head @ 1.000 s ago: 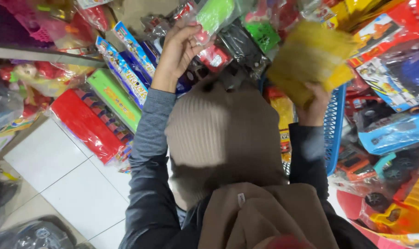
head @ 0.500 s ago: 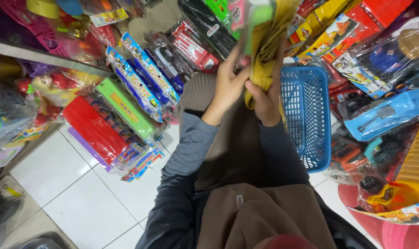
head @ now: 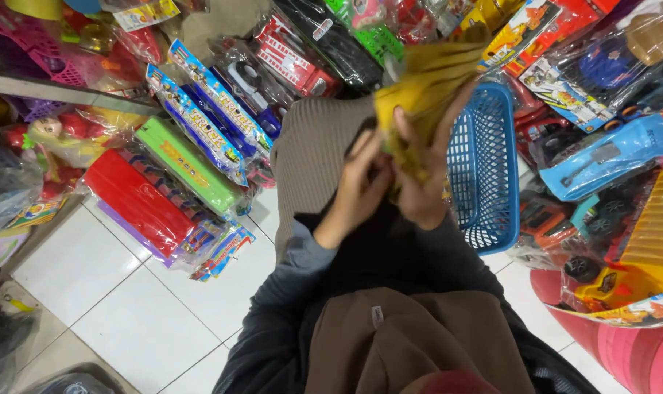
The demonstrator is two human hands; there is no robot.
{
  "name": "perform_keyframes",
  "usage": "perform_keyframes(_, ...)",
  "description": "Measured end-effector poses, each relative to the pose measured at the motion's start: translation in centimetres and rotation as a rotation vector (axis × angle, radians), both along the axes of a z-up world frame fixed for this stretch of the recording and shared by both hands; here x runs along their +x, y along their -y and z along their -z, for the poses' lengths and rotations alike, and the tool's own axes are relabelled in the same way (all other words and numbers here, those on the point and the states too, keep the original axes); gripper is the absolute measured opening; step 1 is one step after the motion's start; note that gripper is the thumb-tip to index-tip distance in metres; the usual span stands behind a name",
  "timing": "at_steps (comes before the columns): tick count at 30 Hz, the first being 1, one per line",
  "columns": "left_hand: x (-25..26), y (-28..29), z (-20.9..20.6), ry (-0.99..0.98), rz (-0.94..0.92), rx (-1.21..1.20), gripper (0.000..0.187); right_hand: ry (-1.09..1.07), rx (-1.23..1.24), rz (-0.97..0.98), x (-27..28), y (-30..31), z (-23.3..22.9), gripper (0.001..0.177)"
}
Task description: Picking up and examining various packaged toys from store shelves and placing them into a shopping basket.
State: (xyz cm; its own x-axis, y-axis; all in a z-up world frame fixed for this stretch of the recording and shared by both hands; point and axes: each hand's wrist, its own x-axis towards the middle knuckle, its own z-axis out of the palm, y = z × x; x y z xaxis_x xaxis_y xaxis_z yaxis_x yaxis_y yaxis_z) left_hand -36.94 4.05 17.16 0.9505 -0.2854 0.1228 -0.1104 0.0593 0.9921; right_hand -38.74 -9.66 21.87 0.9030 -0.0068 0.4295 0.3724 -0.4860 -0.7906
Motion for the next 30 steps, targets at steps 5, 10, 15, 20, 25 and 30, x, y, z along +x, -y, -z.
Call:
perform_keyframes(5, -2.6, -1.3, -0.9, -0.032, -0.002, 0.024, 0.068, 0.058, 0.059, -0.038, -2.4, -0.7, -1.5, 0.037)
perform_keyframes(10, -4.7, -2.1, -3.9, -0.058, 0.066, 0.166, 0.08, 0.104, 0.14, -0.072, -4.0, -1.6, -2.4, 0.062)
perform_keyframes(15, -5.3, -2.0, -7.2, -0.085, 0.089, 0.034, 0.091, -0.121, 0.662, 0.056, -6.8, 1.0, 4.4, 0.097)
perform_keyframes(20, -6.0, -2.1, -5.6, -0.116, -0.029, -0.039, 0.098, -0.241, 1.265, -0.021, -10.0, 1.1, 6.3, 0.083)
perform_keyframes(25, -8.3, -1.7, -0.7, 0.064, 0.066, 0.209, 0.09, -0.03, 0.262, -0.128, -8.4, 0.2, -0.2, 0.051)
perform_keyframes(30, -8.0, -2.3, -2.8, -0.102, 0.145, 0.203, 0.078, -0.044, 0.249, -0.029, -8.6, -0.6, -0.5, 0.038)
